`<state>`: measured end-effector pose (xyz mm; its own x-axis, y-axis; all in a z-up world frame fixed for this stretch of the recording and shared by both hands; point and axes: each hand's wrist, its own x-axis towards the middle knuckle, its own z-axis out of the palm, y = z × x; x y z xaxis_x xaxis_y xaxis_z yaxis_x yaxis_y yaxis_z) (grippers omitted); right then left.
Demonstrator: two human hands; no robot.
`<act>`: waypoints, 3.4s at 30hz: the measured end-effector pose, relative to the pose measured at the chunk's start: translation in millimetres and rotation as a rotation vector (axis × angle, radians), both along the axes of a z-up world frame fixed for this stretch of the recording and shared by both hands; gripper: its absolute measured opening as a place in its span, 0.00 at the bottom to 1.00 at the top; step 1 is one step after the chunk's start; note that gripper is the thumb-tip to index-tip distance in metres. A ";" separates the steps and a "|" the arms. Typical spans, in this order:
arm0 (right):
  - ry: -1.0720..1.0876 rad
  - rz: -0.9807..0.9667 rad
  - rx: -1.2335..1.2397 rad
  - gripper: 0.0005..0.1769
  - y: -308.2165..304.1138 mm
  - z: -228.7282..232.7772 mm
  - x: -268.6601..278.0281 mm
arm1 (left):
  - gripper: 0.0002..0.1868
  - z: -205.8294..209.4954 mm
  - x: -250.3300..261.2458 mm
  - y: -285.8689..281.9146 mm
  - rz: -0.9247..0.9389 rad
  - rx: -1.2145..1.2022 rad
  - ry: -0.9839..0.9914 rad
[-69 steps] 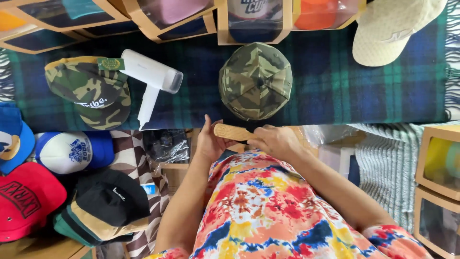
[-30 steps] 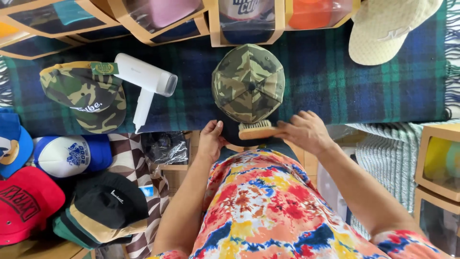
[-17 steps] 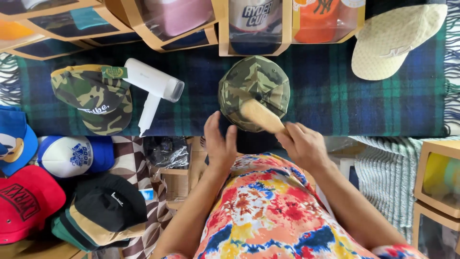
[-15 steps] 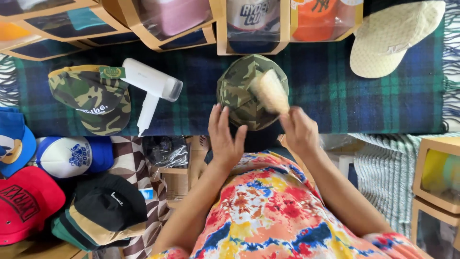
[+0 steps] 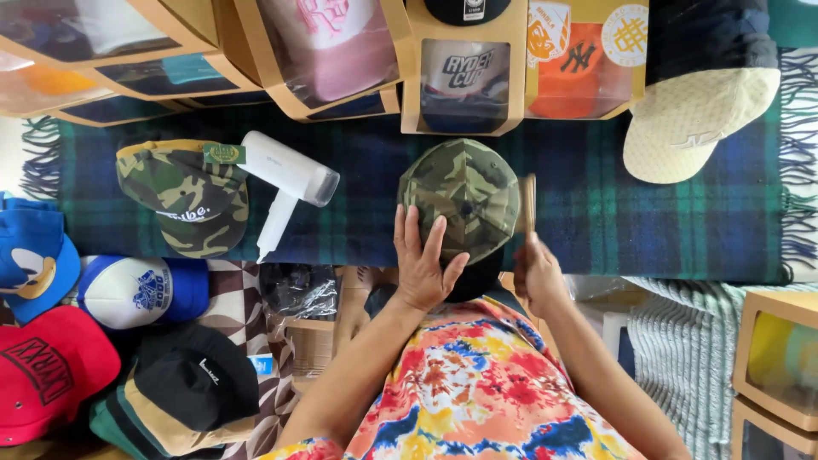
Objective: Brushing a camouflage baseball cap with a wooden brush to remove dust or lint.
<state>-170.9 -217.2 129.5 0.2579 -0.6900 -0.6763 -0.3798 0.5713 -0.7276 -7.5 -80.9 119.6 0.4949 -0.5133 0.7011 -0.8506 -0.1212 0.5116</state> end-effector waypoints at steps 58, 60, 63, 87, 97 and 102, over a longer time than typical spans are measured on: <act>-0.230 0.649 -1.670 0.14 12.3 62.1 64.5 | 0.14 87.1 151.2 -54.7 -0.363 0.822 0.108; -0.255 0.626 -1.683 0.15 11.4 57.8 64.4 | 0.14 46.4 154.4 -16.2 -0.200 0.780 0.073; -0.289 0.632 -1.687 0.13 9.0 61.9 66.9 | 0.14 -51.0 159.8 52.0 -0.145 1.222 0.365; -0.253 0.588 -1.649 0.03 -4.7 58.2 74.5 | 0.30 67.7 10.6 39.1 0.189 0.457 1.059; -0.286 0.618 -1.615 0.04 -5.4 52.8 65.7 | 0.33 91.8 12.4 51.4 0.236 0.590 1.133; -0.297 0.570 -1.582 0.04 -6.2 48.9 70.4 | 0.30 50.3 40.8 33.9 0.129 0.691 0.972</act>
<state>-100.5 -223.3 178.4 0.6720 -0.3733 0.6396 -0.0220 -0.8734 -0.4866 33.2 -47.1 169.9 0.7403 -0.5414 -0.3985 -0.1058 -0.6792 0.7263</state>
